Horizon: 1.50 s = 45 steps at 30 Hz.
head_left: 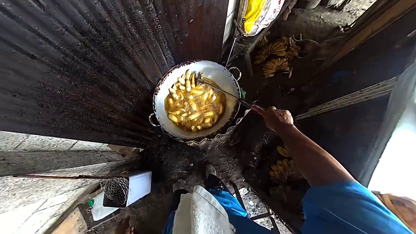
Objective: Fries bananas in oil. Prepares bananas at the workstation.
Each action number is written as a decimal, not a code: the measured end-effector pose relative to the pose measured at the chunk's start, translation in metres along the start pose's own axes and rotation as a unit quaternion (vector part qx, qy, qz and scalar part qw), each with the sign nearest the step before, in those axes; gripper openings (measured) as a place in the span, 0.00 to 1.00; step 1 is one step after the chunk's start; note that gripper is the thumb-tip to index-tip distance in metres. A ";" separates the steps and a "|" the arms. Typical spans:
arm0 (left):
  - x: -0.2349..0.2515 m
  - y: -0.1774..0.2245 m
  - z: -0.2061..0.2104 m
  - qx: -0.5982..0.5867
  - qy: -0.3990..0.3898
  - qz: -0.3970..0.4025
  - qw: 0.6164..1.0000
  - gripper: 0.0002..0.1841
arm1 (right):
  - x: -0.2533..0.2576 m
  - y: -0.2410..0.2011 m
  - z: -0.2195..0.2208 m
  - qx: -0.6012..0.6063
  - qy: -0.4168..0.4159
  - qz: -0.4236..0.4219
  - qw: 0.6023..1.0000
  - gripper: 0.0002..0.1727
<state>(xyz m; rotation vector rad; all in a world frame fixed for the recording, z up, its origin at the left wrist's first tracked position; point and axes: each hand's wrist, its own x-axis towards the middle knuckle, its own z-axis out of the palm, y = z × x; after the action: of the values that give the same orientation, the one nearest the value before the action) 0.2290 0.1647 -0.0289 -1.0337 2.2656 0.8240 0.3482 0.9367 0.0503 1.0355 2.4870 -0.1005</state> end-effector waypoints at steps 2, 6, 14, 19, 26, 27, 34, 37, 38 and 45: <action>0.025 -0.005 0.003 0.019 -0.002 0.039 0.999 0.26 | -0.013 0.009 0.004 -0.001 -0.010 0.012 1.000 0.49; 0.032 0.021 0.023 0.103 -0.043 0.120 0.987 0.24 | -0.060 0.007 0.018 0.086 -0.024 0.025 0.996 0.38; 0.044 0.045 0.070 0.168 -0.164 0.181 0.955 0.24 | -0.246 -0.013 0.017 0.251 -0.107 0.049 0.961 0.35; 0.065 0.047 0.077 0.191 -0.218 0.190 0.938 0.25 | -0.357 -0.020 0.002 0.224 -0.134 0.062 0.963 0.37; 0.039 0.095 0.077 0.083 -0.250 0.265 0.928 0.26 | -0.363 -0.060 -0.001 0.162 -0.195 0.045 0.966 0.36; 0.027 0.103 0.079 0.069 -0.263 0.281 0.920 0.26 | -0.346 -0.075 0.004 0.141 -0.206 0.048 0.967 0.37; -0.071 0.139 0.121 0.028 -0.418 0.332 0.845 0.25 | -0.239 -0.178 0.058 0.151 -0.193 0.057 0.968 0.41; -0.121 0.149 0.149 0.048 -0.497 0.294 0.815 0.26 | -0.206 -0.214 0.070 0.220 -0.180 0.049 0.957 0.42; -0.134 0.152 0.159 0.049 -0.520 0.266 0.810 0.28 | -0.194 -0.228 0.074 0.241 -0.173 0.045 0.954 0.44; -0.198 0.180 0.202 -0.141 -0.549 0.048 0.823 0.30 | -0.162 -0.287 0.072 0.415 -0.125 -0.131 0.892 0.25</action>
<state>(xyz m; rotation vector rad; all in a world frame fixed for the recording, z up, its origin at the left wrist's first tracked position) 0.2411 0.4961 0.0190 -0.3316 1.2081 1.3642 0.2777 0.6079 0.0254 0.8720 2.3232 -1.3834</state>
